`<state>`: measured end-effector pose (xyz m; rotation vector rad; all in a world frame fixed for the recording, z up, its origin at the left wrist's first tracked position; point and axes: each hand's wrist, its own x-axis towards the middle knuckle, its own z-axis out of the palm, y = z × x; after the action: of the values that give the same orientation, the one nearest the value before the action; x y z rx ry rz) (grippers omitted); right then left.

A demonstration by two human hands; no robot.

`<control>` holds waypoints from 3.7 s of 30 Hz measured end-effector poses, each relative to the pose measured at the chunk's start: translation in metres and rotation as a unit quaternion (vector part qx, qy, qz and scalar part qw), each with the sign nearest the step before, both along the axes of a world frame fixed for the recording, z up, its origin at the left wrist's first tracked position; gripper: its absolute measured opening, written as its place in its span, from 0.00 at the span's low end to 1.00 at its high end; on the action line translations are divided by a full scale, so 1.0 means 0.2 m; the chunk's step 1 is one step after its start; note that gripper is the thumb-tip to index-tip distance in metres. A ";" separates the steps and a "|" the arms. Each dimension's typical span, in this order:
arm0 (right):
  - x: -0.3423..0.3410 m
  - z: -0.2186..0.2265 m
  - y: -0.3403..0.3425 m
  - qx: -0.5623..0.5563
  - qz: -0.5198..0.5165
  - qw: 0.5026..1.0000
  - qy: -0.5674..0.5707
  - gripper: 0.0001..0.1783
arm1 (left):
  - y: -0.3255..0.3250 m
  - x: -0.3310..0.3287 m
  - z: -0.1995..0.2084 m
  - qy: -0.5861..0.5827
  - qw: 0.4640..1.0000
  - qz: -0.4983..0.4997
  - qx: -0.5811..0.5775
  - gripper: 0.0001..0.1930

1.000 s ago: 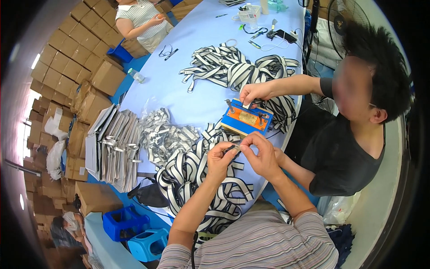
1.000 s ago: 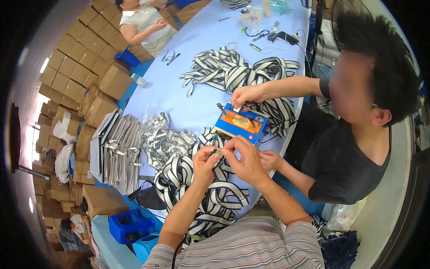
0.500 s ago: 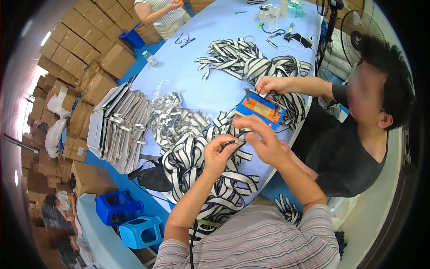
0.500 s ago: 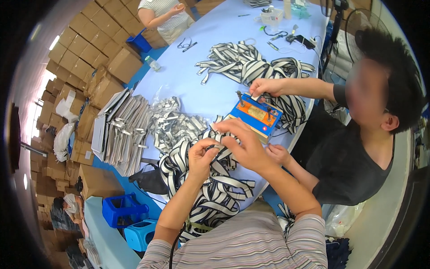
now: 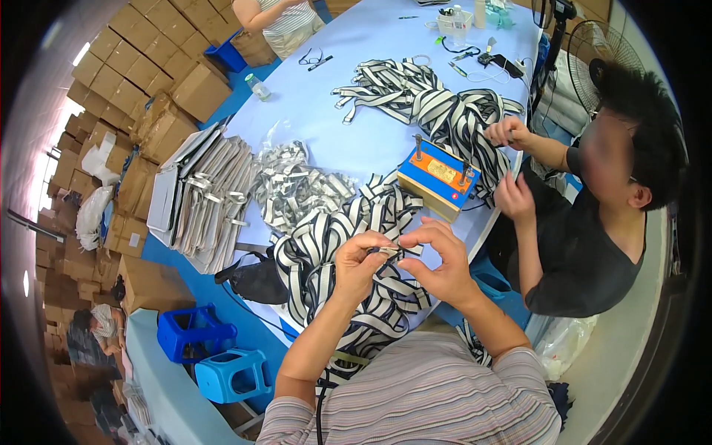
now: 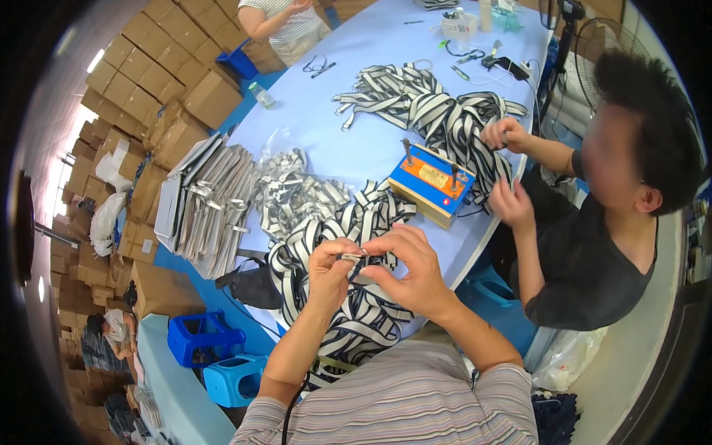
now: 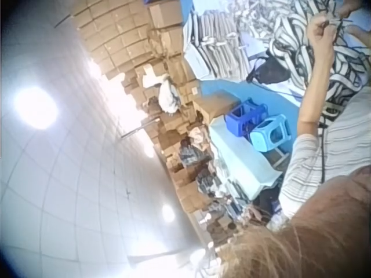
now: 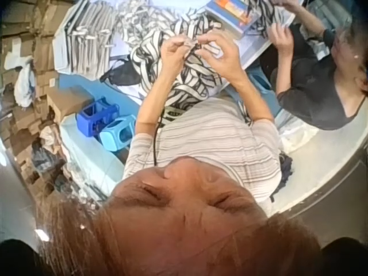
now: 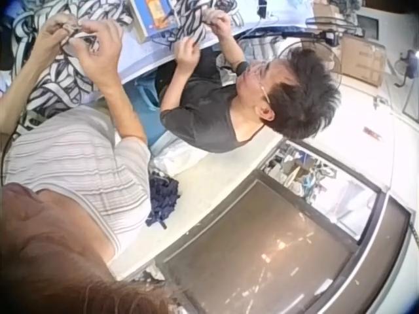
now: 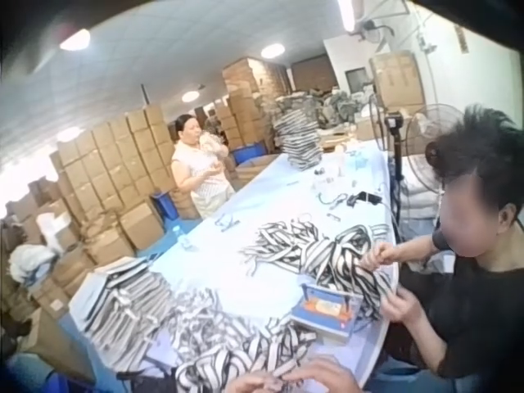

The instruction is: Processing and inspecting fabric or leather straps for product assembly in a workshop environment.

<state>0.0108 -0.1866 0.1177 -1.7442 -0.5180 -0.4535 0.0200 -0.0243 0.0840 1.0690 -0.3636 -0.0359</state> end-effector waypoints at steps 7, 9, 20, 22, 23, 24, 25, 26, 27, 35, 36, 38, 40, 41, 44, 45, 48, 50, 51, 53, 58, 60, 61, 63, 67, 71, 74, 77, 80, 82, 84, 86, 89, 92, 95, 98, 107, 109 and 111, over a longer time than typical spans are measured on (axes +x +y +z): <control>-0.03 0.04 0.02 -0.021 -0.018 0.999 -0.046 0.07 | 0.00 -0.04 0.02 -0.012 1.000 -0.022 0.006 0.10; -0.03 0.04 0.01 -0.029 -0.029 0.997 -0.059 0.07 | -0.01 -0.03 0.03 -0.023 0.999 -0.033 0.024 0.10; 0.20 -0.18 -0.14 0.078 -0.127 0.986 0.077 0.03 | -0.28 0.25 -0.01 0.166 0.977 -0.044 0.128 0.04; 0.25 -0.22 -0.18 0.134 -0.116 0.975 0.134 0.04 | -0.32 0.34 -0.06 0.180 0.972 -0.049 0.146 0.03; 0.27 -0.25 -0.19 0.141 -0.128 0.972 0.137 0.06 | -0.33 0.38 -0.10 0.184 0.970 -0.049 0.155 0.03; 0.28 -0.28 -0.21 0.143 -0.135 0.971 0.138 0.06 | -0.35 0.42 -0.13 0.188 0.967 -0.049 0.163 0.04; 0.28 -0.31 -0.23 0.145 -0.142 0.969 0.140 0.07 | -0.37 0.45 -0.14 0.200 0.963 -0.034 0.179 0.04; 0.28 -0.33 -0.25 0.147 -0.149 0.968 0.142 0.07 | -0.40 0.49 -0.16 0.200 0.964 -0.018 0.174 0.04; 0.27 -0.36 -0.27 0.152 -0.153 0.964 0.156 0.08 | -0.42 0.53 -0.18 0.200 0.965 -0.002 0.168 0.03; 0.19 -0.48 -0.40 0.146 -0.174 0.951 0.212 0.07 | -0.56 0.73 -0.33 0.227 0.967 0.014 0.113 0.05; 0.18 -0.47 -0.41 0.151 -0.175 0.948 0.219 0.08 | -0.59 0.75 -0.37 0.230 0.967 0.014 0.112 0.05; 0.18 -0.49 -0.42 0.155 -0.176 0.945 0.227 0.08 | -0.64 0.77 -0.39 0.223 0.969 0.037 0.095 0.04; 0.18 -0.50 -0.44 0.175 -0.169 0.940 0.239 0.08 | -0.64 0.75 -0.38 0.222 0.970 0.015 0.099 0.05; 0.18 -0.50 -0.44 0.173 -0.170 0.940 0.239 0.08 | -0.65 0.75 -0.37 0.227 0.969 0.015 0.094 0.05; 0.18 -0.49 -0.45 0.182 -0.166 0.938 0.243 0.08 | -0.67 0.75 -0.38 0.235 0.968 0.015 0.090 0.04; 0.19 -0.49 -0.45 0.180 -0.165 0.938 0.247 0.08 | -0.66 0.75 -0.38 0.247 0.965 0.000 0.090 0.05; 0.19 -0.49 -0.46 0.178 -0.163 0.937 0.251 0.08 | -0.67 0.76 -0.37 0.264 0.960 -0.017 0.088 0.05; 0.19 -0.49 -0.46 0.177 -0.162 0.938 0.251 0.08 | -0.68 0.76 -0.36 0.270 0.959 -0.017 0.086 0.05; 0.19 -0.49 -0.46 0.179 -0.162 0.938 0.251 0.08 | -0.68 0.76 -0.36 0.269 0.959 -0.015 0.084 0.05; 0.19 -0.48 -0.46 0.181 -0.160 0.938 0.249 0.08 | -0.68 0.77 -0.36 0.266 0.960 -0.011 0.084 0.05; 0.17 -0.49 -0.47 0.191 -0.168 0.937 0.240 0.08 | -0.69 0.77 -0.36 0.269 0.959 -0.006 0.092 0.05; 0.16 -0.50 -0.48 0.187 -0.167 0.937 0.243 0.08 | -0.69 0.76 -0.36 0.266 0.958 0.006 0.106 0.04; 0.16 -0.50 -0.48 0.182 -0.166 0.938 0.244 0.08 | -0.70 0.76 -0.36 0.262 0.958 0.016 0.118 0.03; 0.17 -0.50 -0.48 0.186 -0.172 0.937 0.241 0.08 | -0.70 0.77 -0.35 0.269 0.956 0.019 0.116 0.03; 0.16 -0.50 -0.47 0.195 -0.176 0.934 0.243 0.07 | -0.70 0.76 -0.35 0.271 0.957 0.022 0.106 0.03; 0.15 -0.52 -0.47 0.200 -0.172 0.934 0.243 0.07 | -0.71 0.75 -0.33 0.277 0.956 0.022 0.098 0.03; 0.15 -0.51 -0.47 0.197 -0.176 0.933 0.243 0.07 | -0.71 0.74 -0.33 0.277 0.955 0.026 0.103 0.02; 0.14 -0.51 -0.48 0.199 -0.172 0.932 0.249 0.07 | -0.71 0.74 -0.34 0.280 0.954 0.030 0.105 0.03; 0.14 -0.51 -0.48 0.211 -0.174 0.929 0.249 0.07 | -0.72 0.74 -0.38 0.257 0.960 0.038 0.105 0.03; 0.13 -0.51 -0.48 0.210 -0.173 0.928 0.254 0.07 | -0.72 0.74 -0.39 0.254 0.958 0.035 0.124 0.04; 0.13 -0.51 -0.49 0.203 -0.169 0.929 0.258 0.07 | -0.72 0.73 -0.38 0.256 0.960 0.033 0.111 0.04; 0.12 -0.52 -0.49 0.195 -0.165 0.931 0.261 0.08 | -0.73 0.73 -0.36 0.257 0.961 0.031 0.097 0.04; 0.11 -0.52 -0.49 0.202 -0.165 0.929 0.263 0.08 | -0.74 0.74 -0.35 0.276 0.955 0.037 0.105 0.04; 0.10 -0.52 -0.49 0.202 -0.164 0.929 0.262 0.08 | -0.74 0.74 -0.36 0.248 0.960 0.040 0.127 0.03; 0.10 -0.52 -0.49 0.206 -0.170 0.927 0.263 0.08 | -0.74 0.75 -0.37 0.248 0.960 0.045 0.125 0.03; 0.10 -0.52 -0.48 0.208 -0.169 0.927 0.262 0.08 | -0.73 0.75 -0.38 0.238 0.962 0.042 0.128 0.03; 0.25 -0.39 -0.39 0.198 -0.129 0.952 0.194 0.11 | -0.50 0.55 -0.18 0.199 0.972 0.035 0.118 0.04; 0.28 -0.29 -0.32 0.200 -0.083 0.960 0.180 0.13 | -0.44 0.46 -0.11 0.170 0.978 0.032 0.120 0.03; 0.28 -0.22 -0.25 0.191 -0.049 0.967 0.161 0.14 | -0.38 0.40 -0.10 0.120 0.986 0.018 0.110 0.04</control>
<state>0.0677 -0.2357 0.0729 -1.4351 -0.1013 -0.3043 0.1001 -0.1010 0.0645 1.2751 -0.1238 -0.1735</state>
